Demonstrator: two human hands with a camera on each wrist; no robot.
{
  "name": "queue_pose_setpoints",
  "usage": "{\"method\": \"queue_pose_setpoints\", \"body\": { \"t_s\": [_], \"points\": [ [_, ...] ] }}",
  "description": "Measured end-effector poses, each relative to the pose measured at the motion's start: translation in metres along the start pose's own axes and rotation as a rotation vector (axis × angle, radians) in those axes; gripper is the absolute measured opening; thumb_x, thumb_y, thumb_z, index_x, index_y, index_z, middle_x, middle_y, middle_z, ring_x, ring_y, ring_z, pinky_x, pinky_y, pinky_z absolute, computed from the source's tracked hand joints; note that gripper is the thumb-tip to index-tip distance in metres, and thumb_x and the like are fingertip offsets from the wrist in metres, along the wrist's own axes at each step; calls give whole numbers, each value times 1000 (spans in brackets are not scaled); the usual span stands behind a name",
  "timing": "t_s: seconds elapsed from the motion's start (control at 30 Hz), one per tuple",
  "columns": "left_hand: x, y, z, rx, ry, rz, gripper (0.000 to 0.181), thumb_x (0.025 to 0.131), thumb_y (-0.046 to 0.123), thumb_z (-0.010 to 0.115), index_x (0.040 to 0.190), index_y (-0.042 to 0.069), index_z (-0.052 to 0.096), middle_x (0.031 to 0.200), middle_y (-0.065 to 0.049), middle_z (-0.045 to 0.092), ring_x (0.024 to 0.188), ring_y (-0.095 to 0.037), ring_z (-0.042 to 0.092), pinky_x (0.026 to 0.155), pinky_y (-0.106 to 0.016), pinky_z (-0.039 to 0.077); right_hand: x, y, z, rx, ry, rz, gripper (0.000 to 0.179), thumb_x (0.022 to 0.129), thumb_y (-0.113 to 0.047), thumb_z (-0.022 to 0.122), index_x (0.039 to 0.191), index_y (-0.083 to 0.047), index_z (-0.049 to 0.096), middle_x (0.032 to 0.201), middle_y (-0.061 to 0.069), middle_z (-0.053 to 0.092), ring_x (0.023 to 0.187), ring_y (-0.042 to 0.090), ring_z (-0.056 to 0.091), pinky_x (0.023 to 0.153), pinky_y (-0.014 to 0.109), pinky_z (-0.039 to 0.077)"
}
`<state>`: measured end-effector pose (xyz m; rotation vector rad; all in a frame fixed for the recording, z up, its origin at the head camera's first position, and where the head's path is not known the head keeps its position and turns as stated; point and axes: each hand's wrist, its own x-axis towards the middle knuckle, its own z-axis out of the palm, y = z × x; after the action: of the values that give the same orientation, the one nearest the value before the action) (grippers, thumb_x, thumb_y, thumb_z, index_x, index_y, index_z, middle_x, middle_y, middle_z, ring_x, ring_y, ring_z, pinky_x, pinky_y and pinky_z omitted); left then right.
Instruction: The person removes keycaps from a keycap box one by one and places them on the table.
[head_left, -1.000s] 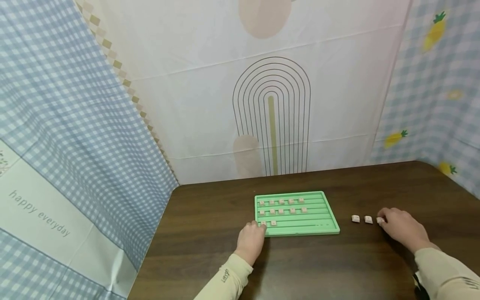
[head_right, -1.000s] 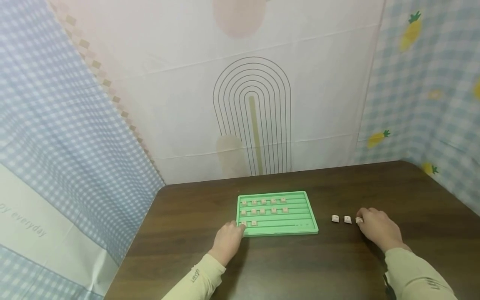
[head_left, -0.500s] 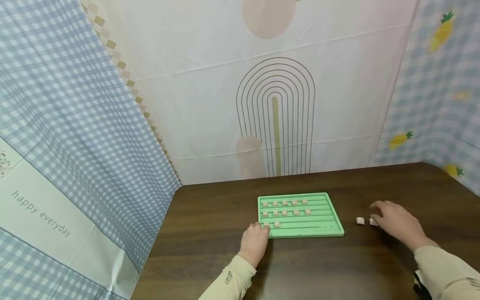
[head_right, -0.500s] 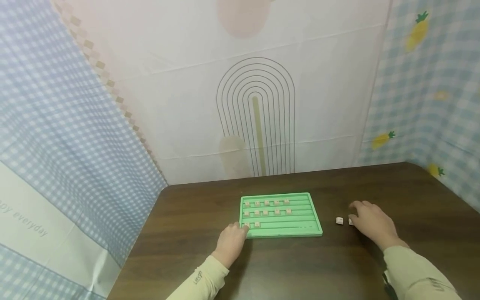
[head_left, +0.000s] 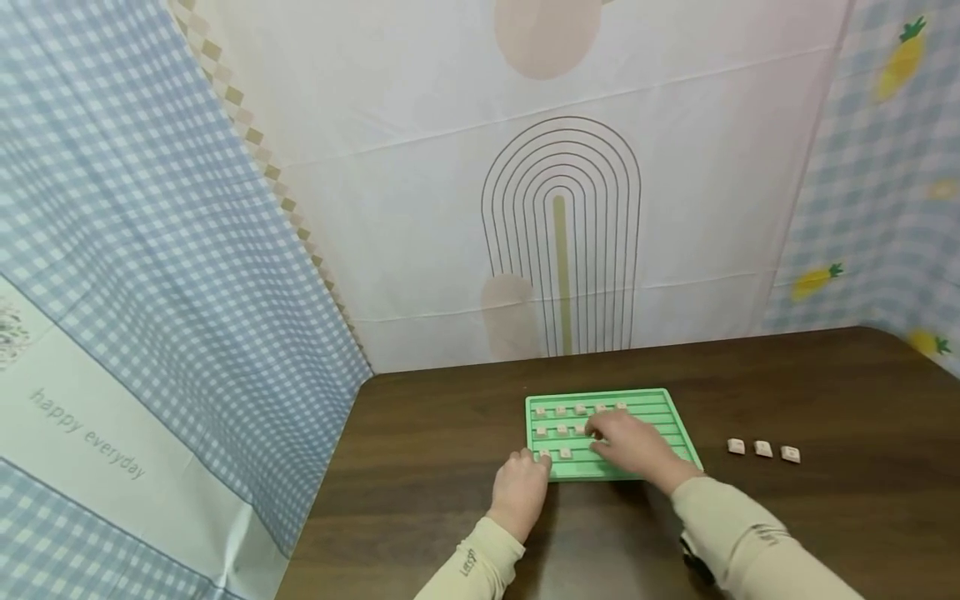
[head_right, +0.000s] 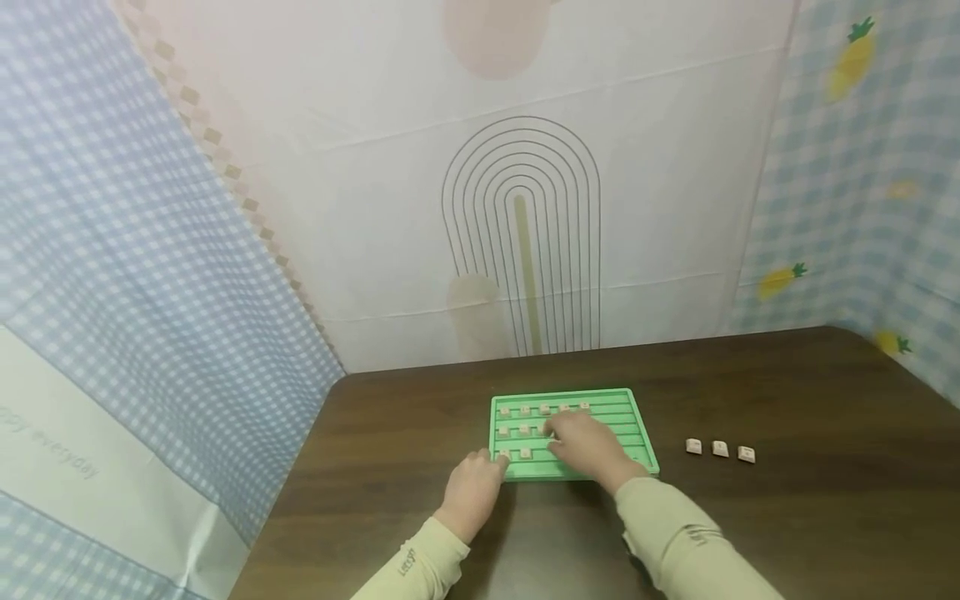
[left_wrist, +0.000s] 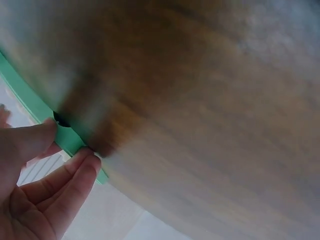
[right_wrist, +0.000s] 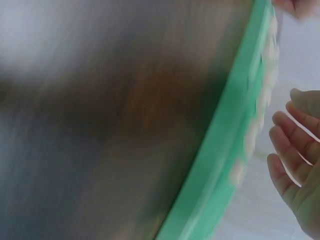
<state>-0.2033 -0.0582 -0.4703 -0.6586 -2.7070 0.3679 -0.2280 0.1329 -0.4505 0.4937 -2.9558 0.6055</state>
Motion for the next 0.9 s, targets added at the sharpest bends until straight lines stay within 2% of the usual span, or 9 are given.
{"method": "queue_pose_setpoints", "body": {
  "t_s": [0.1, 0.23, 0.4, 0.5, 0.6, 0.8, 0.9],
  "points": [
    [-1, 3, -1, -6, -5, 3, 22, 85, 17, 63, 105, 23, 66, 80, -3, 61, 68, -13, 57, 51, -21, 47, 5, -14, 16, -26, -8, 9, 14, 83, -16, 66, 95, -10, 65, 95, 3, 65, 89, 20, 62, 77, 40, 50],
    [-4, 3, -2, -38, -29, -8, 21, 84, 23, 66, 105, 21, 63, 83, -4, 60, 71, -14, 57, 52, -22, 48, 6, -23, 31, -48, -16, 32, 10, 83, -18, 67, 90, -12, 64, 89, 0, 63, 80, 17, 59, 68, 36, 49],
    [-6, 1, -2, -75, -63, -17, 28, 82, 37, 66, 103, 19, 58, 81, -5, 58, 71, -16, 57, 51, -23, 48, 4, -24, 37, -70, 4, 29, 11, 83, -23, 68, 86, -13, 62, 85, 0, 59, 75, 15, 56, 65, 34, 47],
    [-5, -1, -2, -103, -93, -4, 25, 84, 33, 65, 102, 18, 57, 78, -5, 59, 69, -17, 58, 51, -25, 48, 3, -26, 37, -94, 19, -4, 12, 83, -22, 68, 87, -13, 62, 85, 0, 59, 75, 15, 56, 64, 34, 47],
    [-5, -5, 1, -140, -75, 26, 22, 84, 29, 65, 96, 15, 54, 73, -5, 58, 65, -17, 58, 50, -25, 47, 3, -28, 36, -113, 36, -31, 11, 83, -22, 67, 86, -13, 62, 84, 0, 58, 75, 16, 56, 65, 33, 47],
    [-4, -12, 12, -148, 48, 104, 22, 84, 26, 66, 93, 14, 51, 68, -4, 55, 59, -15, 56, 49, -23, 46, 5, -29, 34, -116, 56, -35, 10, 84, -21, 67, 85, -12, 62, 82, -1, 58, 75, 15, 56, 64, 33, 47],
    [-3, -14, 11, -141, 42, 111, 20, 83, 21, 67, 95, 14, 52, 68, -4, 56, 59, -15, 56, 49, -23, 46, 7, -28, 30, -105, 67, -42, 9, 85, -20, 66, 85, -12, 61, 82, -2, 60, 74, 14, 56, 62, 32, 46]
  ]
}}
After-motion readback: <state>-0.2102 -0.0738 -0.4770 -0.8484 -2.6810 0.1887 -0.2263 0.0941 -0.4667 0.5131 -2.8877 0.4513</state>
